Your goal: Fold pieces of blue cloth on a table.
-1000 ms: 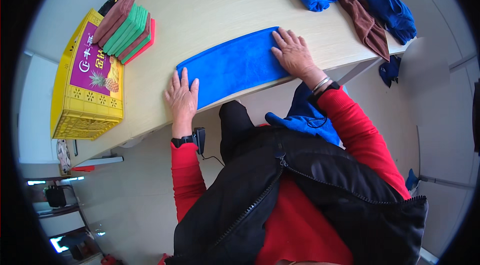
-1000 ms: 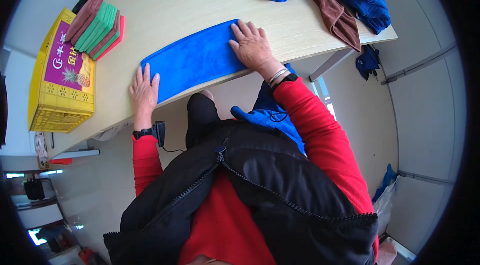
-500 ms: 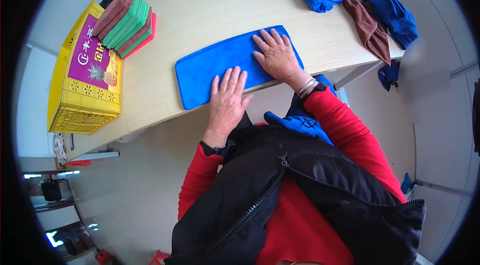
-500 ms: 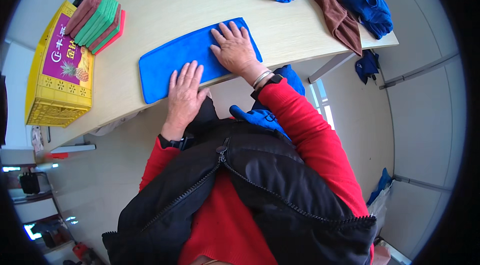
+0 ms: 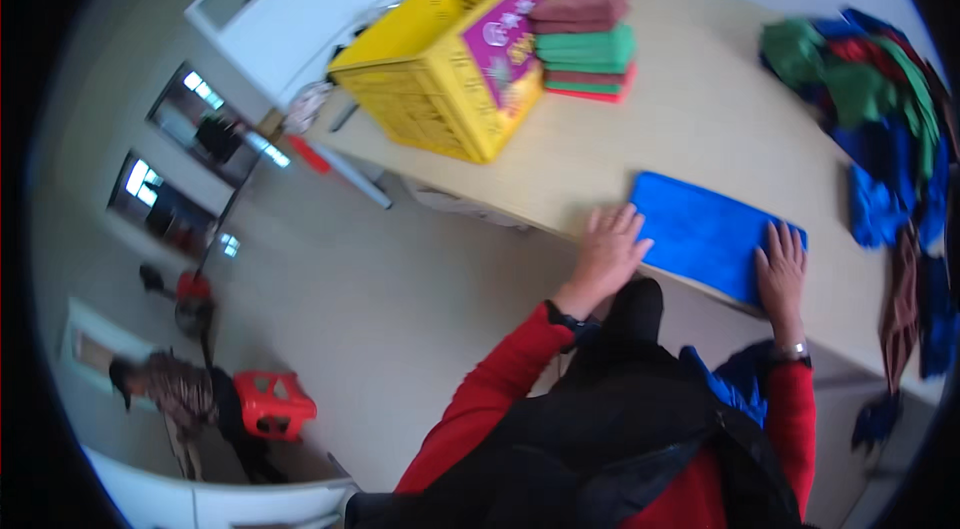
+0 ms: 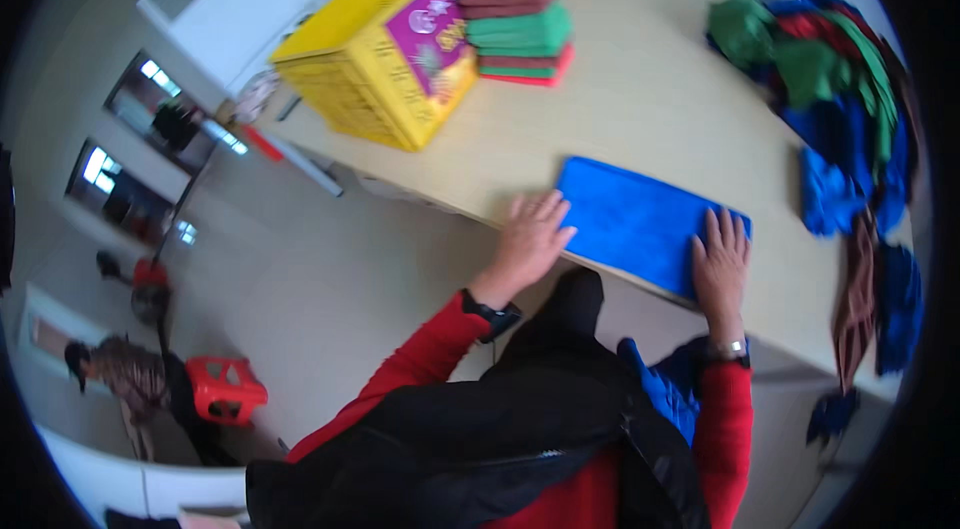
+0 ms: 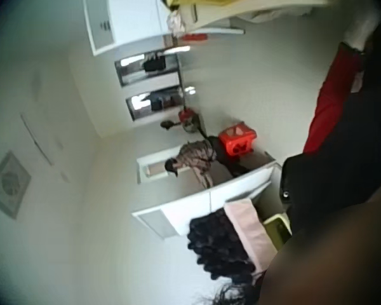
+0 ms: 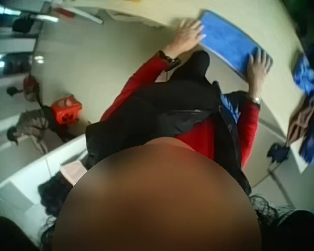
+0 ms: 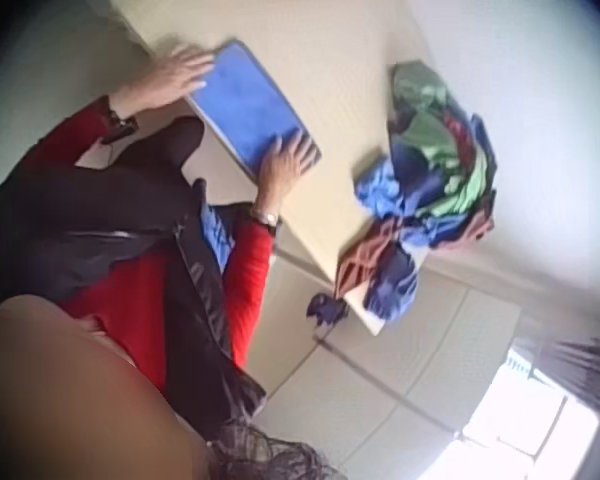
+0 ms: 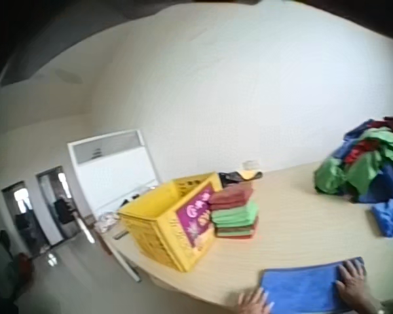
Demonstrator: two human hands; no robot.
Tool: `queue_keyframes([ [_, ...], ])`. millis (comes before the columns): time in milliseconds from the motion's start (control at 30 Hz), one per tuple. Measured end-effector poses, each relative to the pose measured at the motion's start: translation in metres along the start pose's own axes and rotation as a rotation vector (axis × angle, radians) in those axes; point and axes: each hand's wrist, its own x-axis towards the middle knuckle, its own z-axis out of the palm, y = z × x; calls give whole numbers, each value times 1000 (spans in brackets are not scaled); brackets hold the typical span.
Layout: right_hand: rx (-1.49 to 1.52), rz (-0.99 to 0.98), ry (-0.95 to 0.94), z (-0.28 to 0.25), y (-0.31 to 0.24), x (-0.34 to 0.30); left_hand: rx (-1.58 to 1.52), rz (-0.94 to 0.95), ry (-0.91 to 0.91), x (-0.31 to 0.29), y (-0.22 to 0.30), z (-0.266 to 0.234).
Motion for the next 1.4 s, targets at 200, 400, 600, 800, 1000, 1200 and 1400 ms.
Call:
queue_keyframes([
  [200,-19,-51,-13,15,-7,4,-7,-272,49,13,0,-3],
  [400,-29,-34,-25,22,9,11,-54,-415,98,32,7,28],
  [600,-42,-19,-45,14,8,10,-47,-496,57,38,15,39],
  [800,-48,-15,-57,10,5,8,-125,-601,-5,43,12,40],
  [1000,-32,0,-71,10,11,10,-165,-573,-40,48,8,40],
  [1200,10,-31,-24,12,7,14,-195,-550,103,45,5,41],
  [1400,18,-36,8,22,17,13,-255,-640,-40,55,12,32],
])
